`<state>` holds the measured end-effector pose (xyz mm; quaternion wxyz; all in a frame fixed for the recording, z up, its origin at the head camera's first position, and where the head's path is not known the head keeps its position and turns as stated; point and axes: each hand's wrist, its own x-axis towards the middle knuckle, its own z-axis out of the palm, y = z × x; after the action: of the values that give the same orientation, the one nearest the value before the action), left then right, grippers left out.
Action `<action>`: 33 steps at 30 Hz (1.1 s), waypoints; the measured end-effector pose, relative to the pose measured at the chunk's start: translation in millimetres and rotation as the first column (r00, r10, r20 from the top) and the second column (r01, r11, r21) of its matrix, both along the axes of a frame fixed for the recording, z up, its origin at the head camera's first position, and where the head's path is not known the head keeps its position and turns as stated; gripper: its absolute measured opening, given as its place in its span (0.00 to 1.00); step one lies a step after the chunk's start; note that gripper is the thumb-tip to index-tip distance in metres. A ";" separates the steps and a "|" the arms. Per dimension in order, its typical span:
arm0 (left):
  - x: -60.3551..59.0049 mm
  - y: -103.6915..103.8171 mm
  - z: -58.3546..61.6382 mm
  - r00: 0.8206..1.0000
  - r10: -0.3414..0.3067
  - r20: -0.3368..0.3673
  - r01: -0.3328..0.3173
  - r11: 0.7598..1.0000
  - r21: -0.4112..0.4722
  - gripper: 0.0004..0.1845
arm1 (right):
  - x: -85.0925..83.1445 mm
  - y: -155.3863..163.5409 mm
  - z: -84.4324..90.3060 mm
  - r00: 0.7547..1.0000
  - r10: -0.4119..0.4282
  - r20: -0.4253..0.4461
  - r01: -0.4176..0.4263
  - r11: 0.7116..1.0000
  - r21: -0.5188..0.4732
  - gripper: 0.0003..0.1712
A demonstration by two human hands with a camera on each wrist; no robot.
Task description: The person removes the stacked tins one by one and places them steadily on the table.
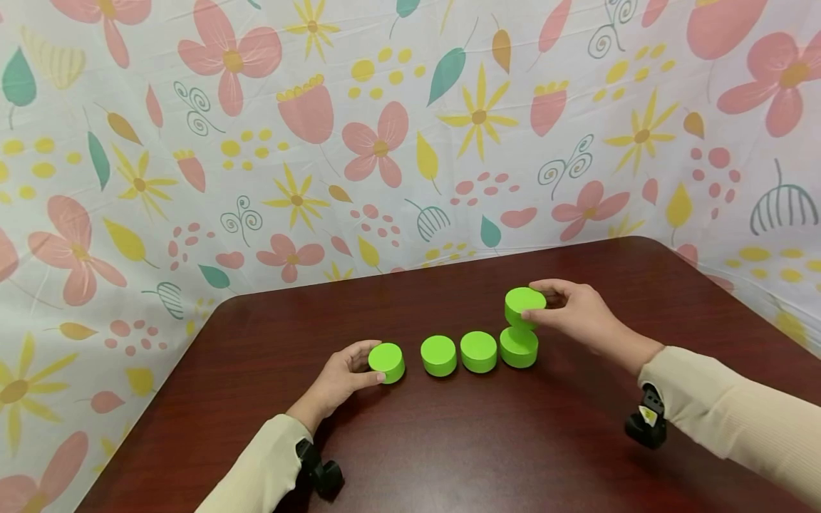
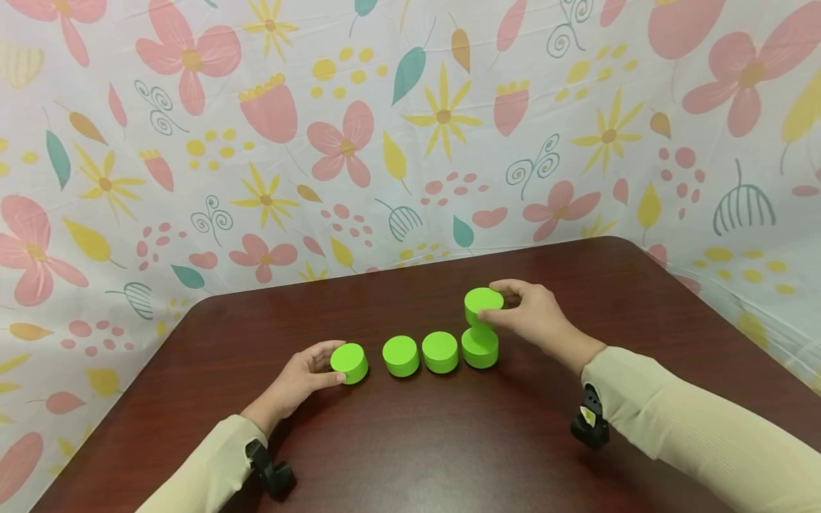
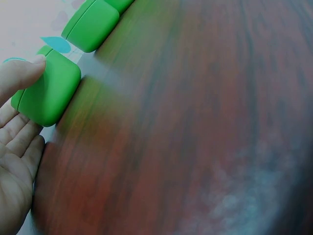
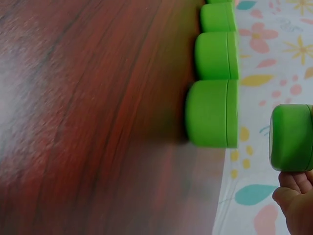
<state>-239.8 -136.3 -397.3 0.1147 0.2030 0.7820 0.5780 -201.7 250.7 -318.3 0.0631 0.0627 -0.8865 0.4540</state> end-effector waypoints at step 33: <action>-0.4 0.2 0.9 1.000 -0.008 0.007 0.008 1.000 0.002 0.30 | 17.5 39.4 -28.3 0.996 -0.086 0.017 0.085 0.995 0.059 0.37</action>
<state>-240.2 -136.1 -396.4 0.1194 0.2043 0.7801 0.5791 -184.2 290.1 -346.6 0.0721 0.0220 -0.9019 0.4253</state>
